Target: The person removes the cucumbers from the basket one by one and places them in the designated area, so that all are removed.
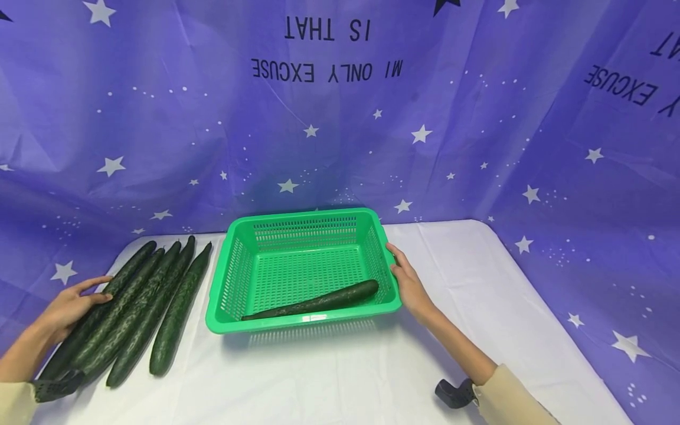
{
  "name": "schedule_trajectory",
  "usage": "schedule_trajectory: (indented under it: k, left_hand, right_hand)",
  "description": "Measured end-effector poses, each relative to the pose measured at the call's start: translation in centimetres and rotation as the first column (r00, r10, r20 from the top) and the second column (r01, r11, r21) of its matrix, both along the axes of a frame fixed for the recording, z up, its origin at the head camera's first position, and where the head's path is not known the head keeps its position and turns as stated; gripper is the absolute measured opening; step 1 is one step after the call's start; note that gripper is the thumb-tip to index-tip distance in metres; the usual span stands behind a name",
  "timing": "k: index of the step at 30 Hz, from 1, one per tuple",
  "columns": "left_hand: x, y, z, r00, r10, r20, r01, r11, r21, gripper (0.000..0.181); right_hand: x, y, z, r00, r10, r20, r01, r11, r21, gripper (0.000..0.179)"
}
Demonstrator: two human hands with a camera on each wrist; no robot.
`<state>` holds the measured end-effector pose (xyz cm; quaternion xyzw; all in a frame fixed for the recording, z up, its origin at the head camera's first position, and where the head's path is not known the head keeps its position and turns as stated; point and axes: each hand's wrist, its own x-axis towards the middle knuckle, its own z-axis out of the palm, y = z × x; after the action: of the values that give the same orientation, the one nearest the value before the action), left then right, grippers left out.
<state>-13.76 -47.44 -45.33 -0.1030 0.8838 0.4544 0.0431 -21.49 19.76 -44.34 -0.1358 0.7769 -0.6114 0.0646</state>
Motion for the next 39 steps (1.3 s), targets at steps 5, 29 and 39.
schedule_trajectory:
  k: [5, 29, 39]
  left_hand:
    - [0.0, 0.6, 0.3, 1.0, -0.008, 0.019, 0.009, 0.999, -0.037, 0.056]
    - [0.1, 1.7, 0.4, 0.999, 0.002, 0.037, 0.002, 0.995, -0.102, 0.057]
    - [-0.3, 1.9, 1.5, 1.0, 0.0, -0.017, -0.002, 0.991, -0.132, 0.062]
  right_hand:
    - [0.0, 0.0, 0.0, 1.0, -0.002, -0.006, 0.002, 1.0, 0.001, 0.052]
    - [-0.2, 0.0, 0.0, 1.0, -0.006, -0.008, 0.006, 1.0, 0.011, 0.052]
    - [-0.1, -0.1, -0.1, 1.0, -0.002, 0.002, 0.002, 1.0, -0.003, 0.052]
